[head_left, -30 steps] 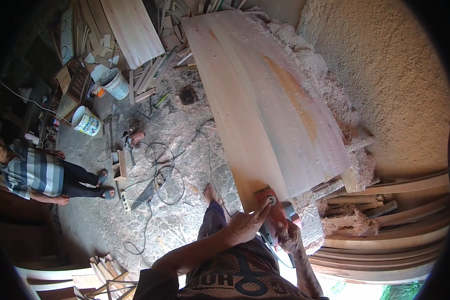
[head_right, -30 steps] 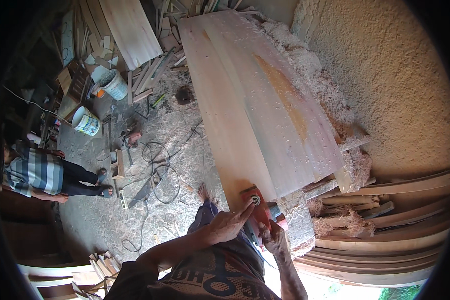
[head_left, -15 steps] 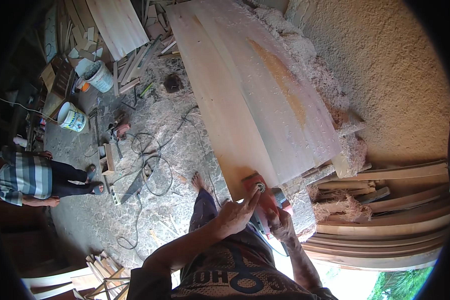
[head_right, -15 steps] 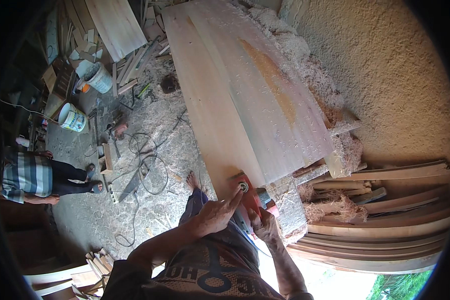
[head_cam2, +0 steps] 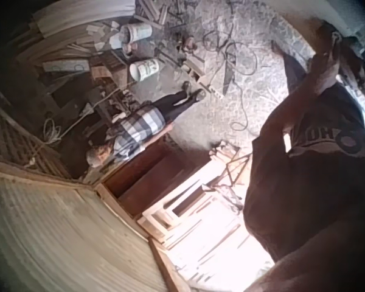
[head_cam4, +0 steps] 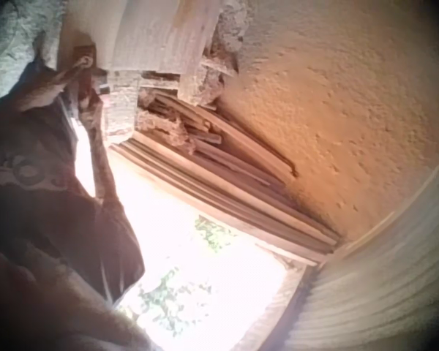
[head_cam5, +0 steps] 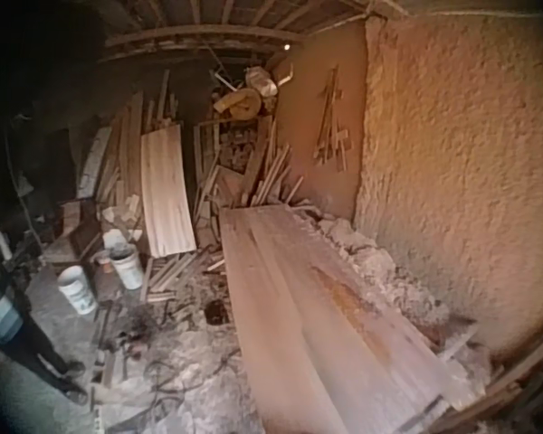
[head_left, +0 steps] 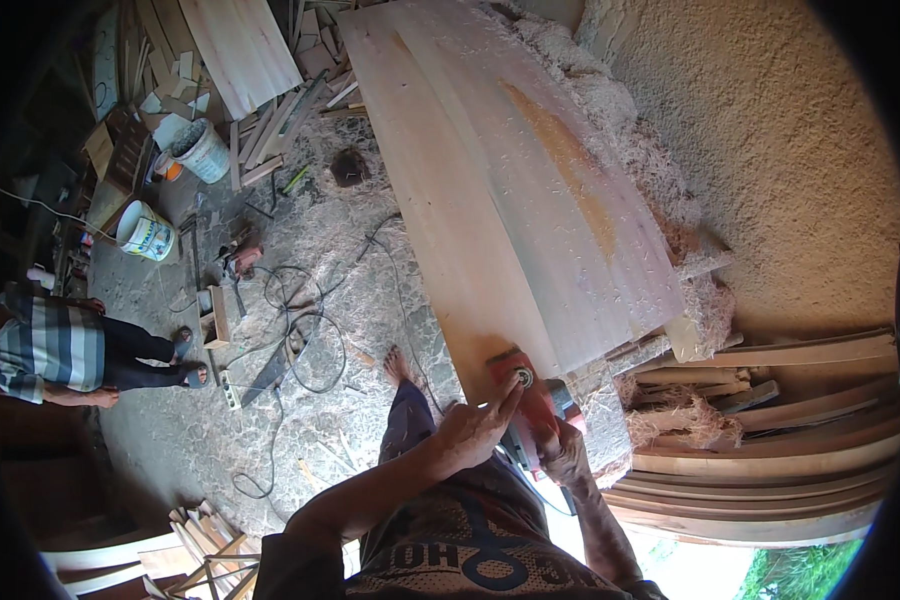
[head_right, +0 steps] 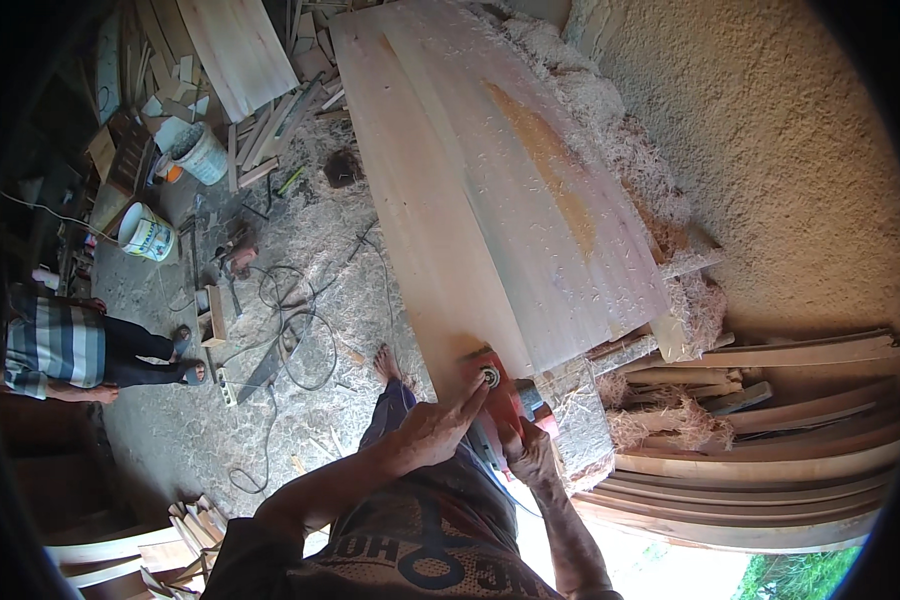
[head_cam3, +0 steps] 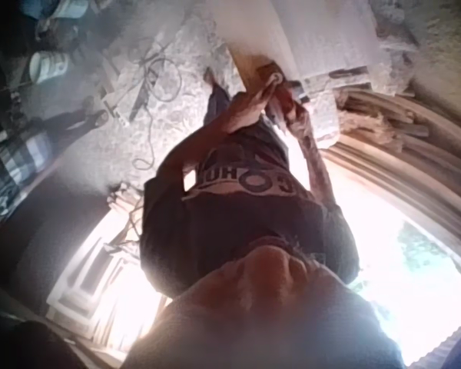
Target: The person uses a power planer to smooth a wooden board on a workbench and then uses a hand tool on a smaller piece of wood.
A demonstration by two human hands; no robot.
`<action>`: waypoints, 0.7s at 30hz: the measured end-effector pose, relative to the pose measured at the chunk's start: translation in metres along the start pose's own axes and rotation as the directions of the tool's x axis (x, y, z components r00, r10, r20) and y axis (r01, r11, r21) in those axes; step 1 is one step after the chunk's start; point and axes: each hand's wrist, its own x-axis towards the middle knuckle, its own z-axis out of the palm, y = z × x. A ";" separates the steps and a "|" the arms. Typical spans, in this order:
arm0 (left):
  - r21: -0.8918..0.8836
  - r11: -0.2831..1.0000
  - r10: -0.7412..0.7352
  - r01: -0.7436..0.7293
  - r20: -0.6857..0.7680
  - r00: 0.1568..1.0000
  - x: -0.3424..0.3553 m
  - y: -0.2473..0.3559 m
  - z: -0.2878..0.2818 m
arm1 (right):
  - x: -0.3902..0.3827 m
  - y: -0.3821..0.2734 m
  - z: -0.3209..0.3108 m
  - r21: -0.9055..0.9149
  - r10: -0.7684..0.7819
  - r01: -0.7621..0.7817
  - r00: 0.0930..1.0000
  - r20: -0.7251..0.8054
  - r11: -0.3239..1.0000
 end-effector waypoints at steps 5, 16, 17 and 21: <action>-0.013 1.000 -0.011 0.011 -0.025 1.000 0.004 -0.007 -0.004 | 0.010 0.000 0.001 0.028 0.044 -0.045 0.999 0.017 0.999; 0.004 0.999 -0.038 0.038 -0.065 0.997 0.023 -0.043 -0.012 | 0.057 -0.026 0.003 0.041 0.038 -0.039 0.999 0.034 0.998; 0.018 0.999 -0.050 0.051 -0.043 0.998 0.025 -0.046 -0.015 | 0.062 -0.030 0.004 0.034 -0.007 0.006 1.000 0.028 0.999; 0.112 0.993 -0.039 0.045 -0.052 0.998 0.032 -0.060 -0.021 | 0.082 -0.039 0.006 0.071 0.052 -0.053 0.999 0.016 0.996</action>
